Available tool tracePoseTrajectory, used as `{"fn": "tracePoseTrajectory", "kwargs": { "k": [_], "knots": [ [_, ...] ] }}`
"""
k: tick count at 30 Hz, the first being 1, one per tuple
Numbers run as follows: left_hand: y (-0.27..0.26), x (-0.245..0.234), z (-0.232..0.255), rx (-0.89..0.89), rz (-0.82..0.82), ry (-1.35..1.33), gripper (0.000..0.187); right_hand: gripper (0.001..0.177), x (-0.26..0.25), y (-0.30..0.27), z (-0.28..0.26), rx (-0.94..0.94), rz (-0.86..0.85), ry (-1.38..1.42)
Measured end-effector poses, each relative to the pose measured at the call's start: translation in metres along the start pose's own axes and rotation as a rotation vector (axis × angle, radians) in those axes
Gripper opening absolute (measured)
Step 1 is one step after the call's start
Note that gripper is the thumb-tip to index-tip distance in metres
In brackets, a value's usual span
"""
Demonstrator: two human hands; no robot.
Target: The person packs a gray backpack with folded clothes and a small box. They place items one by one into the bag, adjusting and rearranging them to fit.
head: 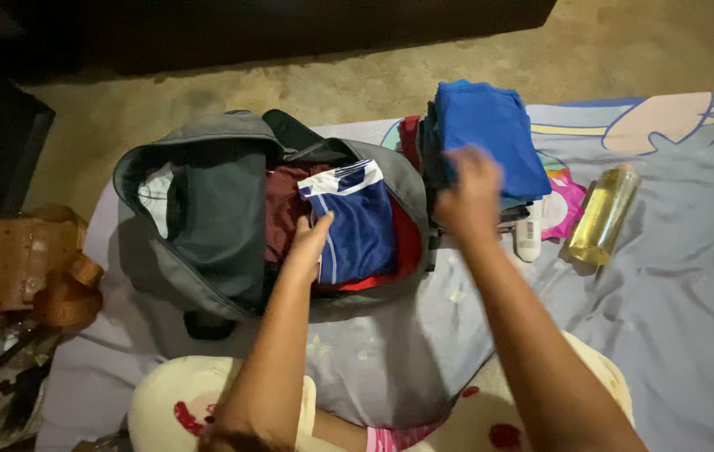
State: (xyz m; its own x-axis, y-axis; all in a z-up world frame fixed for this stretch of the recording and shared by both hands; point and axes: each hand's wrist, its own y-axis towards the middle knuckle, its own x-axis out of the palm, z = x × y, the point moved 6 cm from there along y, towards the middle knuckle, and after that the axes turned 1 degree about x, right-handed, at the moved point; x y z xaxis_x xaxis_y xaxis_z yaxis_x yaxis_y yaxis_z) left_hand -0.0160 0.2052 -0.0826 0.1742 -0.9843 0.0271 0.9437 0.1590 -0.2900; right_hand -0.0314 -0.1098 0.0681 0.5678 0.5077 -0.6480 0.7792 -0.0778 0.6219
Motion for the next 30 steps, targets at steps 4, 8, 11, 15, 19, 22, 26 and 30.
{"fn": "tracePoseTrajectory", "kwargs": {
  "k": [4,8,11,15,19,22,26,30],
  "knots": [
    [-0.012,0.006,0.003,0.221,0.312,0.548,0.057,0.037,0.080,-0.025,-0.072,-0.099,-0.329,0.307],
    [-0.038,0.009,-0.002,0.225,0.356,0.674,0.049,0.055,0.111,-0.037,-0.080,0.170,-0.324,-0.120],
    [-0.055,0.002,-0.003,0.160,0.310,0.722,0.040,0.060,0.119,-0.049,-0.083,0.160,-0.537,-0.218],
    [-0.057,0.013,0.015,0.141,0.258,0.784,0.042,0.069,0.114,-0.046,-0.072,0.185,-0.731,-0.231],
    [-0.043,0.040,0.021,0.238,0.201,0.754,0.048,0.081,0.109,-0.024,-0.053,0.306,-0.625,-0.326],
    [-0.023,0.047,0.005,0.247,0.167,0.702,0.050,0.074,0.110,-0.024,-0.048,0.339,-0.507,-0.315],
    [-0.009,0.033,0.000,0.307,0.189,0.708,0.047,0.075,0.106,-0.038,-0.055,0.122,-0.472,-0.399],
    [-0.034,0.033,0.013,0.274,0.214,0.821,0.062,0.077,0.100,-0.044,-0.053,0.133,-0.565,-0.345]
  ]
}}
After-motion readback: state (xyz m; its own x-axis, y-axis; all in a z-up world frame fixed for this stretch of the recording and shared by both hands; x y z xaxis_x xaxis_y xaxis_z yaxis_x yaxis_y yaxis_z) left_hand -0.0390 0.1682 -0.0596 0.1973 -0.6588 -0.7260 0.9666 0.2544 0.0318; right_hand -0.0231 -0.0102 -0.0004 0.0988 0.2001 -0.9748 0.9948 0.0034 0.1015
